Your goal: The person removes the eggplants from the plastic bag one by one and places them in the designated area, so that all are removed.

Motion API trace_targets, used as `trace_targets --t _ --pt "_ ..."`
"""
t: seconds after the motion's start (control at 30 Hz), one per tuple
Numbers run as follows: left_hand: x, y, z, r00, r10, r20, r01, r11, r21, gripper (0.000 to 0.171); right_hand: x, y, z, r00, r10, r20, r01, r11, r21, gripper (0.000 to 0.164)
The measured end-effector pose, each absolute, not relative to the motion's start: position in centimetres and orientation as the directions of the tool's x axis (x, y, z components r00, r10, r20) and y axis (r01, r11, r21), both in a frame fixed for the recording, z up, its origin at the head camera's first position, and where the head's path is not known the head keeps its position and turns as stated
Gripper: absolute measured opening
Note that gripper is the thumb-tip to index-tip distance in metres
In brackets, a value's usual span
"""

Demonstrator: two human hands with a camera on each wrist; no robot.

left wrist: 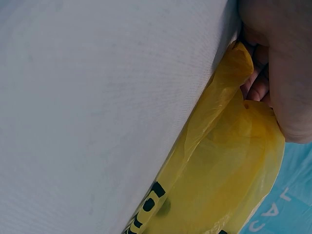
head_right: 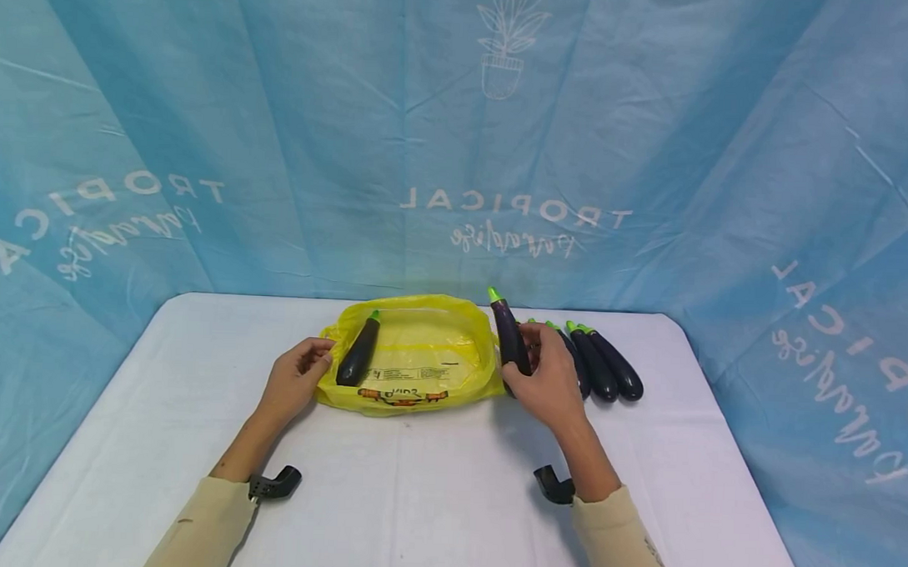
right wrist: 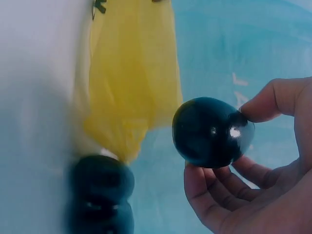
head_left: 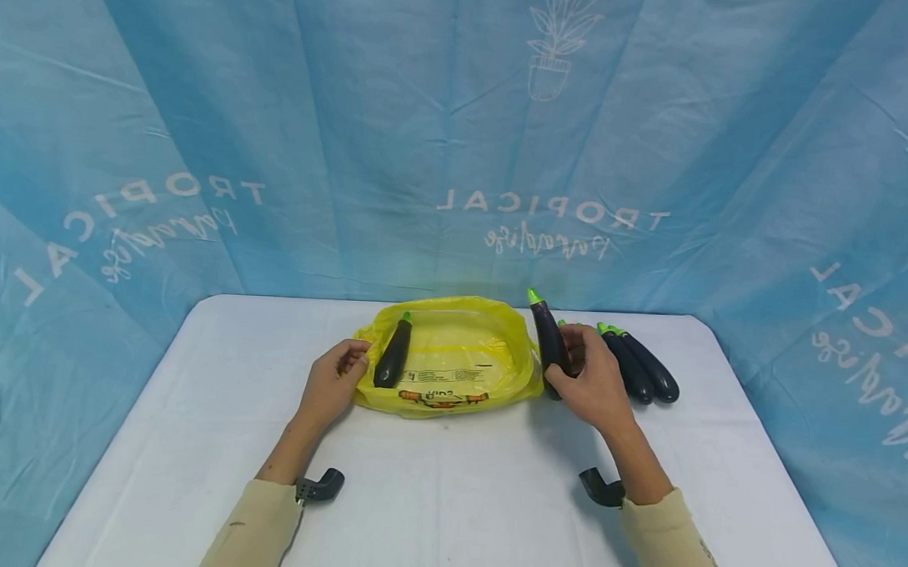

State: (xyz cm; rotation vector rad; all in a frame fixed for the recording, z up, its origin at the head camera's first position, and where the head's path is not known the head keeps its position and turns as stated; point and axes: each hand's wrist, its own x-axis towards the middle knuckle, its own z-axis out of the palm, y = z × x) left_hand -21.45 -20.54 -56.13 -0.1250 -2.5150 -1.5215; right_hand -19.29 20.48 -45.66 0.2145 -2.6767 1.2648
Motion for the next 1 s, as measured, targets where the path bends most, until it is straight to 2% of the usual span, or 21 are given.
trace_targets --t 0.43,1.0 --pt "-21.4 -20.5 -55.8 -0.977 -0.026 0.21 0.173 0.478 0.861 0.022 -19.9 24.6 -45.3 -0.978 0.017 0.208 -0.147 0.649 -0.747 0.053" --pt "-21.4 -20.6 -56.1 -0.975 -0.022 0.221 0.184 0.472 0.862 0.021 -20.0 27.5 -45.3 -0.979 0.101 0.175 -0.068 0.652 -0.755 0.053"
